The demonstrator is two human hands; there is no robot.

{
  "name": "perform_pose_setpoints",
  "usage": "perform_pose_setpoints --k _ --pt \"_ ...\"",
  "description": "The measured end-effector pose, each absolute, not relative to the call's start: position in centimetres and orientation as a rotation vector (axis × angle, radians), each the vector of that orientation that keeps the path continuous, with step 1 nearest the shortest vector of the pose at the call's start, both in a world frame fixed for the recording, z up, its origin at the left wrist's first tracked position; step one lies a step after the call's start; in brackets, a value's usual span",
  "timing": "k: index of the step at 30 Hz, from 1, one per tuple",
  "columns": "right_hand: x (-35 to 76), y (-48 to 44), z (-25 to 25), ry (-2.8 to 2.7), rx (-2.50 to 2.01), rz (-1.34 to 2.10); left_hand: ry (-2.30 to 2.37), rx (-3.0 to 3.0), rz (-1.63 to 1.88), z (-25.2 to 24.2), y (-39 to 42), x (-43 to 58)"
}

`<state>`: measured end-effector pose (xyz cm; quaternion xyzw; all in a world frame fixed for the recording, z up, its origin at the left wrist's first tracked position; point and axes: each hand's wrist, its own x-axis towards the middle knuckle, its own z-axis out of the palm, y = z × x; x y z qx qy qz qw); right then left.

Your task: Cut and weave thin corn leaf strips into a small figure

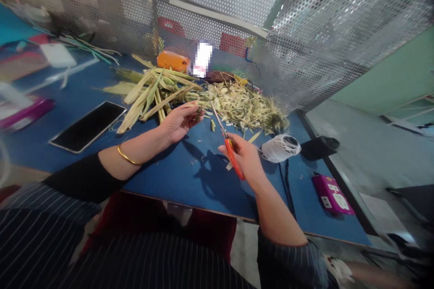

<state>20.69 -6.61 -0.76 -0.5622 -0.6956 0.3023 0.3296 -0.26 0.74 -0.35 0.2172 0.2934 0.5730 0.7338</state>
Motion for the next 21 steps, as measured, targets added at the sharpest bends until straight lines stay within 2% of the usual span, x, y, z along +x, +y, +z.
perform_pose_setpoints --k 7,15,21 --pt "19.9 -7.1 -0.2 -1.665 -1.263 1.207 0.69 0.612 1.305 -0.7 0.8 -0.2" --pt "20.0 -6.7 -1.2 -1.699 -1.384 0.977 0.755 0.766 1.374 -1.3 0.5 0.3" --pt "20.1 -6.7 -1.6 -1.71 -1.378 1.087 0.773 0.78 1.385 -1.4 0.6 0.5"
